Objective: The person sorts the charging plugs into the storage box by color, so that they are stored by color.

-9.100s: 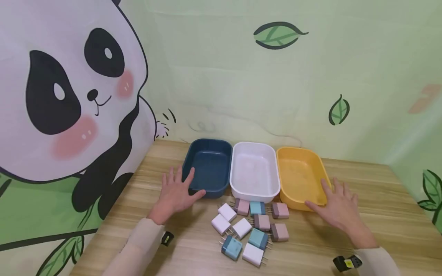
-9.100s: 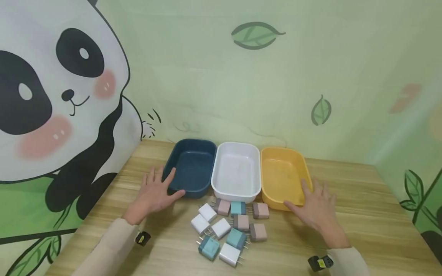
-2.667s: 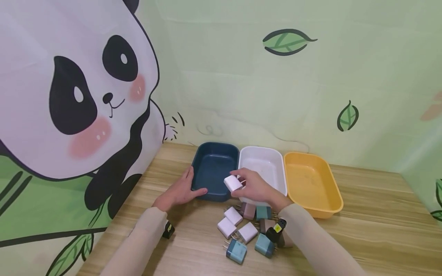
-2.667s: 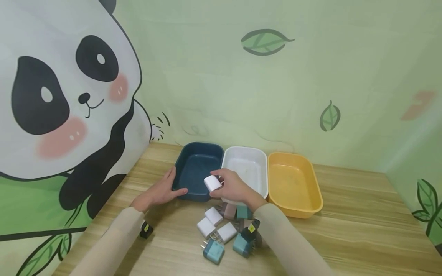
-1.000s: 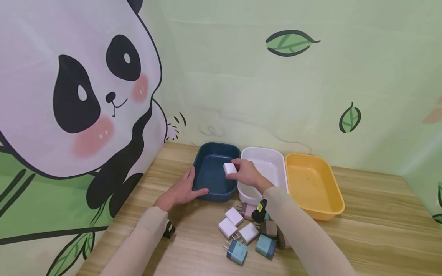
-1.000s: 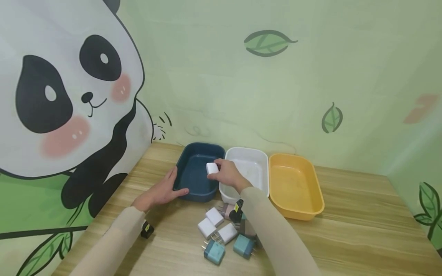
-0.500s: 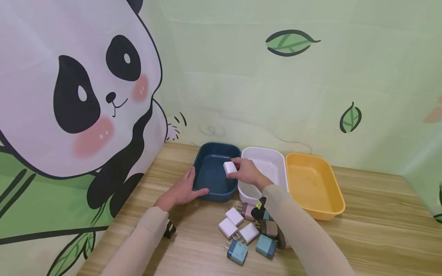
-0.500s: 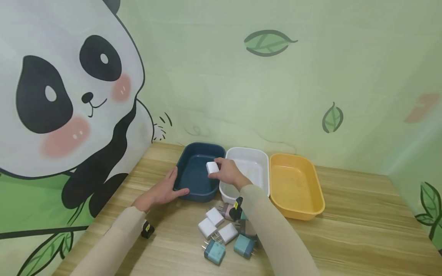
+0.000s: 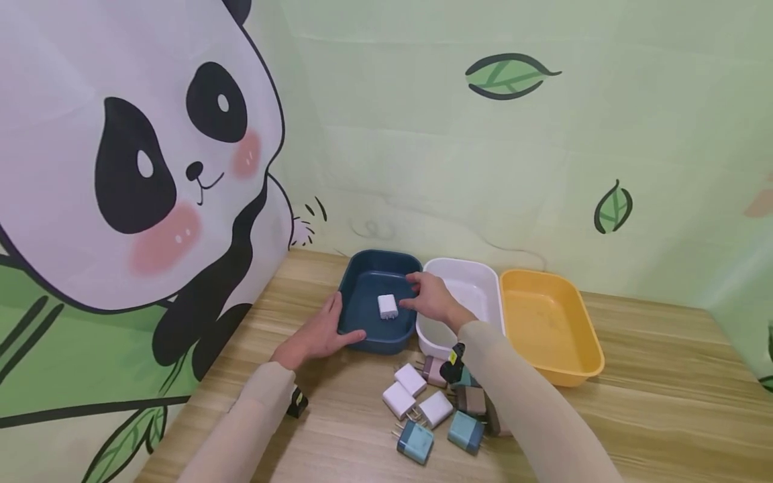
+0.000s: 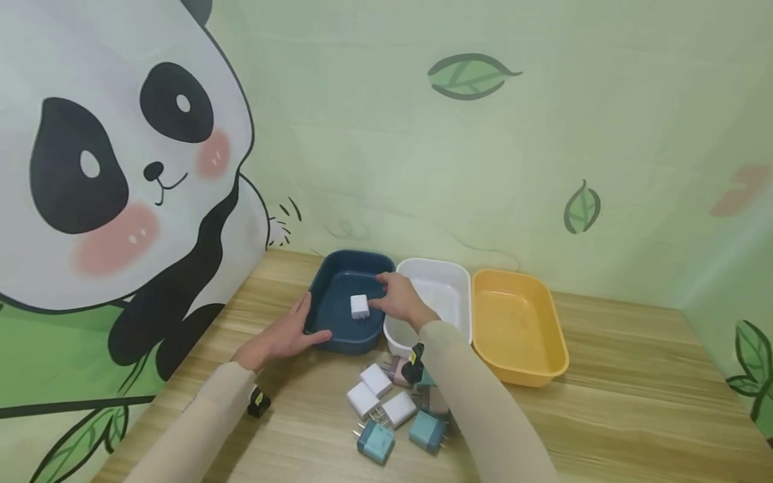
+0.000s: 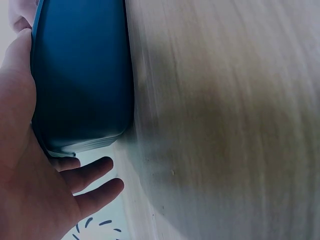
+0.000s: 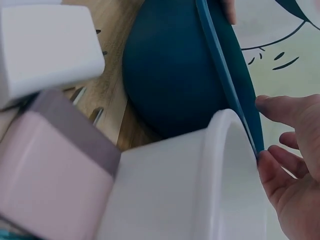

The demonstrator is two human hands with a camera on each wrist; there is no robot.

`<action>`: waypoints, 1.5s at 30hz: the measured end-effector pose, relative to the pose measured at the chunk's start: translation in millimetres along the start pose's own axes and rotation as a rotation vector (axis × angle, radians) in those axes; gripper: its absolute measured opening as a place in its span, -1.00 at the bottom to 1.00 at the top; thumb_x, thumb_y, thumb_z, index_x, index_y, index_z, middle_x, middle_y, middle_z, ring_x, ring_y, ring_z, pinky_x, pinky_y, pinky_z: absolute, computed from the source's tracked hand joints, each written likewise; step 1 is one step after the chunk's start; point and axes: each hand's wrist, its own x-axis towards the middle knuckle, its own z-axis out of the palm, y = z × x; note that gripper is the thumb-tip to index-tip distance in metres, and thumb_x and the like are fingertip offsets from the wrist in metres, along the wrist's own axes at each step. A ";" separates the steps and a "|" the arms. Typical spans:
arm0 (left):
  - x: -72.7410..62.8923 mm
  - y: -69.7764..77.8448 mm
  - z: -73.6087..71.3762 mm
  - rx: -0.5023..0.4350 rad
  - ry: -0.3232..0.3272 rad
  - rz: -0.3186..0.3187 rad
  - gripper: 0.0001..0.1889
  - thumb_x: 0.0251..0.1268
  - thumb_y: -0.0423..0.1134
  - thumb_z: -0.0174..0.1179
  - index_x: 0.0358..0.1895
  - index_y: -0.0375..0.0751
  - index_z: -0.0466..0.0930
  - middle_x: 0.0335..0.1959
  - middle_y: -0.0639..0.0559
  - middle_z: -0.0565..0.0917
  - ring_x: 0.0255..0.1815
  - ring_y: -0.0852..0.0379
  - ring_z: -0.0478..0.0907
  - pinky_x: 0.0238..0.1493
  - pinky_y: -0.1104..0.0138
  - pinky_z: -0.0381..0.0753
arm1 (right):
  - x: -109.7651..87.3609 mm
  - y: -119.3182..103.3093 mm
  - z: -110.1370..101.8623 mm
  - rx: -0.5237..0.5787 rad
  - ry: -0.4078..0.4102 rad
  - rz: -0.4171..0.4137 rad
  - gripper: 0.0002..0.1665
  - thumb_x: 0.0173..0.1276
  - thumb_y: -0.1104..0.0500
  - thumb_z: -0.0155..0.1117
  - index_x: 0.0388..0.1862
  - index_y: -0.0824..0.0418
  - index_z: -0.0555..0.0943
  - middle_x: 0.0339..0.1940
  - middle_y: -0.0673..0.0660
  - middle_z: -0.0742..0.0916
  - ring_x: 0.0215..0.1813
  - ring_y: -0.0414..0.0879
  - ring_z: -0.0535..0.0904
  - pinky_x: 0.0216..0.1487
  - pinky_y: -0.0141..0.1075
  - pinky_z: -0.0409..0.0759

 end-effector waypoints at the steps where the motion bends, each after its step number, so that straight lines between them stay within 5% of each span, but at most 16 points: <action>1: -0.3 -0.3 -0.3 -0.004 0.001 -0.001 0.11 0.19 0.28 0.12 0.48 -0.38 -0.33 0.50 -0.30 -0.20 0.47 -0.19 -0.09 0.37 0.00 0.06 | -1.4 -0.1 -1.3 0.002 0.001 -0.012 -0.35 0.15 0.22 0.40 0.21 0.40 0.45 0.12 0.35 0.58 0.07 0.12 0.55 0.05 -0.13 0.53; 22: -5.5 -6.2 -3.2 0.001 0.024 0.017 0.12 0.19 0.29 0.12 0.46 -0.44 -0.32 0.48 -0.36 -0.19 0.46 -0.24 -0.10 0.36 -0.03 0.06 | -82.7 -6.7 -44.0 -0.118 -0.123 -0.255 -0.46 0.18 0.21 0.40 0.13 0.34 0.52 -0.06 0.19 0.66 -0.06 0.03 0.54 -0.05 -0.13 0.57; 36: -3.9 -3.5 -1.0 0.000 0.021 0.032 0.11 0.21 0.26 0.12 0.45 -0.47 -0.32 0.48 -0.37 -0.19 0.47 -0.23 -0.12 0.37 -0.02 0.03 | -131.2 -7.6 -35.6 -0.120 -0.223 -0.352 -0.63 0.22 0.20 0.36 0.01 0.25 0.58 -0.16 0.09 0.67 -0.14 -0.07 0.55 -0.12 -0.22 0.58; 45: -0.3 -0.5 1.1 0.001 0.023 0.048 0.12 0.20 0.28 0.11 0.45 -0.48 -0.31 0.48 -0.38 -0.19 0.46 -0.24 -0.12 0.37 -0.02 0.04 | -149.7 0.4 -28.5 -0.088 -0.376 -0.364 -0.59 0.19 0.18 0.40 0.03 0.20 0.59 -0.10 0.04 0.68 -0.10 -0.05 0.57 -0.09 -0.22 0.58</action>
